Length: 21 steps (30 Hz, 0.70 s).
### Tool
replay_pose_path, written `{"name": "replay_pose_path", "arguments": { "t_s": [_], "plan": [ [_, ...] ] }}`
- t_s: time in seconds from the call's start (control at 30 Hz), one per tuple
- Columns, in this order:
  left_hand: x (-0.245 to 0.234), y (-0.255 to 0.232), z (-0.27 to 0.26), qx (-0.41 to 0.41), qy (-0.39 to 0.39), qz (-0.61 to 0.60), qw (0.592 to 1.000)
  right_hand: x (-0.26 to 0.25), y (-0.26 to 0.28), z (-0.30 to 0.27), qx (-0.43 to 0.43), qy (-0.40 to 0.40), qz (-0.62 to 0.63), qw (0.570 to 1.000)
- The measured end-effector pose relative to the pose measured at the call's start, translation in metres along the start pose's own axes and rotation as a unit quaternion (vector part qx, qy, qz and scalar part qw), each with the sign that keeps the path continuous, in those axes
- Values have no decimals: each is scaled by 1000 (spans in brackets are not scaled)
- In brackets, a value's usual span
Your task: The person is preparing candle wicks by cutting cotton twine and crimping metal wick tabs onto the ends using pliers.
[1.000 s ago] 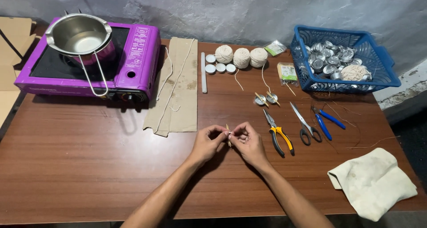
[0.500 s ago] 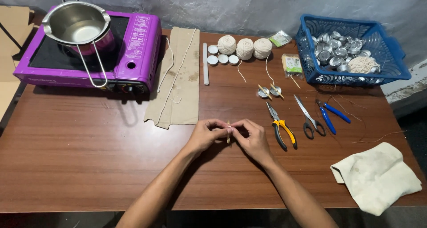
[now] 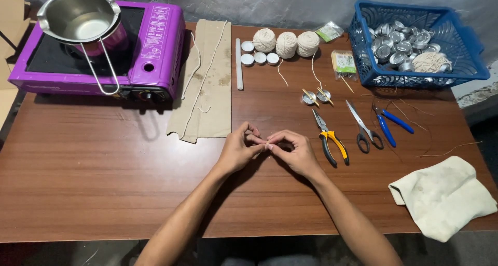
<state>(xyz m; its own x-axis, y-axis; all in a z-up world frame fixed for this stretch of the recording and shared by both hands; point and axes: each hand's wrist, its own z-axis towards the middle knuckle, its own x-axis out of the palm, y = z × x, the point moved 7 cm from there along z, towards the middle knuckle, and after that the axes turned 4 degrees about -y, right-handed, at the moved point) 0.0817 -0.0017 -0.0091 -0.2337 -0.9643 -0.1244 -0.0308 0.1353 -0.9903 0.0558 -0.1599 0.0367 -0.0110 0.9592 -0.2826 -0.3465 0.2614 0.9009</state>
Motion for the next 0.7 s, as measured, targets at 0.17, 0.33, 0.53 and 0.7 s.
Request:
{"name": "replay_pose_path", "arguments": {
  "t_s": [0.17,0.33,0.53,0.7],
  "plan": [
    [4,4,2,11,9,21,1000,-1,9,2,-18,7,-28,999],
    [5,-4,-2,28,5,42,999,-8,5,1,-23,-12,-46,999],
    [2,-26,-8,68,4,91,994,-22,-6,3,-27,-69,-50,996],
    [1,-16,-6,84,-9,97,992,-23,-3,3,-28,-84,-64,994]
  ]
}}
